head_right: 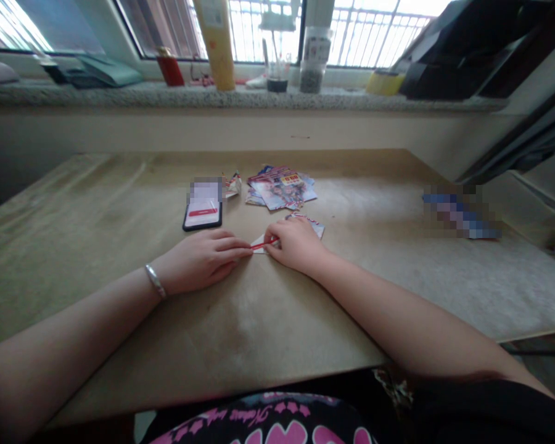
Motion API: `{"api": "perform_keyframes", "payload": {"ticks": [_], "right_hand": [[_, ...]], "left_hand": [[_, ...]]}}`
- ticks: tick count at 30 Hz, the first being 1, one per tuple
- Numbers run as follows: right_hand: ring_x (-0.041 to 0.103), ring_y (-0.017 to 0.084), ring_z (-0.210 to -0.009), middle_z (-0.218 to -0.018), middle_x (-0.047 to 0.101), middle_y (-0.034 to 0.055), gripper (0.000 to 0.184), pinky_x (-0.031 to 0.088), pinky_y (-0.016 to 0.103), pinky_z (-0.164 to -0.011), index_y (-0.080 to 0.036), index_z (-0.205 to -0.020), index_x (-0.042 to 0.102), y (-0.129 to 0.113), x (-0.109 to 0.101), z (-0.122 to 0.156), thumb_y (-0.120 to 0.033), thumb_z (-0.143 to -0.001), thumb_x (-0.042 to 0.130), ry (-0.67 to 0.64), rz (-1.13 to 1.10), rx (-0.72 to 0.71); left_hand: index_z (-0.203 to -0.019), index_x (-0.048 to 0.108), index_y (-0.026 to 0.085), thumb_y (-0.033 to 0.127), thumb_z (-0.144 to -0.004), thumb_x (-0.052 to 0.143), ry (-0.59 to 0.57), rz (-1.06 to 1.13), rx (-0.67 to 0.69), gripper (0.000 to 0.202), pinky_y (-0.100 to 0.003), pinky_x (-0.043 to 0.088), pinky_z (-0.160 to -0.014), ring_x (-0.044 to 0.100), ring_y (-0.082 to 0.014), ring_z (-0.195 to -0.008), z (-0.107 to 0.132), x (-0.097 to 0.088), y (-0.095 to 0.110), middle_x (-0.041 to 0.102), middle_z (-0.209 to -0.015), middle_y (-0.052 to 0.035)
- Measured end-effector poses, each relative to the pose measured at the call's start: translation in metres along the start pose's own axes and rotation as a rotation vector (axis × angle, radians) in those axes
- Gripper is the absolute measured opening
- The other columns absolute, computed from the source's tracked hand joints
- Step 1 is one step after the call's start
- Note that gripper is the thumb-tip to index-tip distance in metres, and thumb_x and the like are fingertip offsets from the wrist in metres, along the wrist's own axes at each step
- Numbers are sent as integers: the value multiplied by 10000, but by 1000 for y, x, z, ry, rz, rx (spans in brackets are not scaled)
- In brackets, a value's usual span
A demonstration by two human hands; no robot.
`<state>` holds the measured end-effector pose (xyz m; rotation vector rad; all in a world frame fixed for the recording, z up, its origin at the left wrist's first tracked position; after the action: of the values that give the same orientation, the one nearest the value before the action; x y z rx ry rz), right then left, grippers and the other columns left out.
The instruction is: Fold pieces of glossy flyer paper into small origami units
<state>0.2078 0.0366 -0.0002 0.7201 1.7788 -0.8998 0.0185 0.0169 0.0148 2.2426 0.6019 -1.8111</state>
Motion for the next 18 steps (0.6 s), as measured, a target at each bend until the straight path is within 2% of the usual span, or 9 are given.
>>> {"api": "perform_keyframes", "payload": {"ticks": [3, 7, 13, 18], "right_hand": [[525, 212, -884, -904, 671, 39, 121, 340, 332, -802, -223, -842, 682, -4, 0, 2, -245, -817, 565, 51, 36, -139], [507, 199, -889, -925, 682, 22, 205, 325, 334, -814, -246, -925, 695, -10, 2, 5, -195, -870, 505, 65, 80, -323], [494, 185, -834, -885, 684, 21, 218, 314, 331, -784, -253, -954, 700, -11, 0, 6, -196, -884, 501, 70, 136, -404], [489, 201, -910, -858, 687, 15, 216, 303, 348, -828, -257, -967, 696, -13, -5, 7, -211, -887, 500, 65, 181, -449]], "left_hand": [[-1152, 615, 175, 176, -893, 439, 5, 3, -5, 313, -321, 500, -804, 578, -195, -937, 0, 0, 0, 672, -1089, -51], [-1167, 604, 180, 178, -889, 450, -1, 13, -13, 318, -326, 500, -819, 575, -195, -952, 1, 1, -1, 665, -1106, -46], [-1157, 606, 176, 190, -897, 447, 16, 9, 2, 305, -329, 499, -803, 574, -196, -936, 0, 2, -1, 669, -1078, -60], [-1154, 605, 178, 192, -896, 440, 7, 8, -2, 307, -329, 497, -803, 569, -198, -935, 1, 3, -2, 667, -1082, -61]]}}
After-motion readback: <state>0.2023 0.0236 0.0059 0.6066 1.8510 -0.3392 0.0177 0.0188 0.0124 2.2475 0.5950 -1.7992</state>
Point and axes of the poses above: each hand's wrist, its own z-axis away from the middle knuckle, its own x-axis out of the palm, y = z × x, the point moved 3 cm from there along -z, towards the middle knuckle
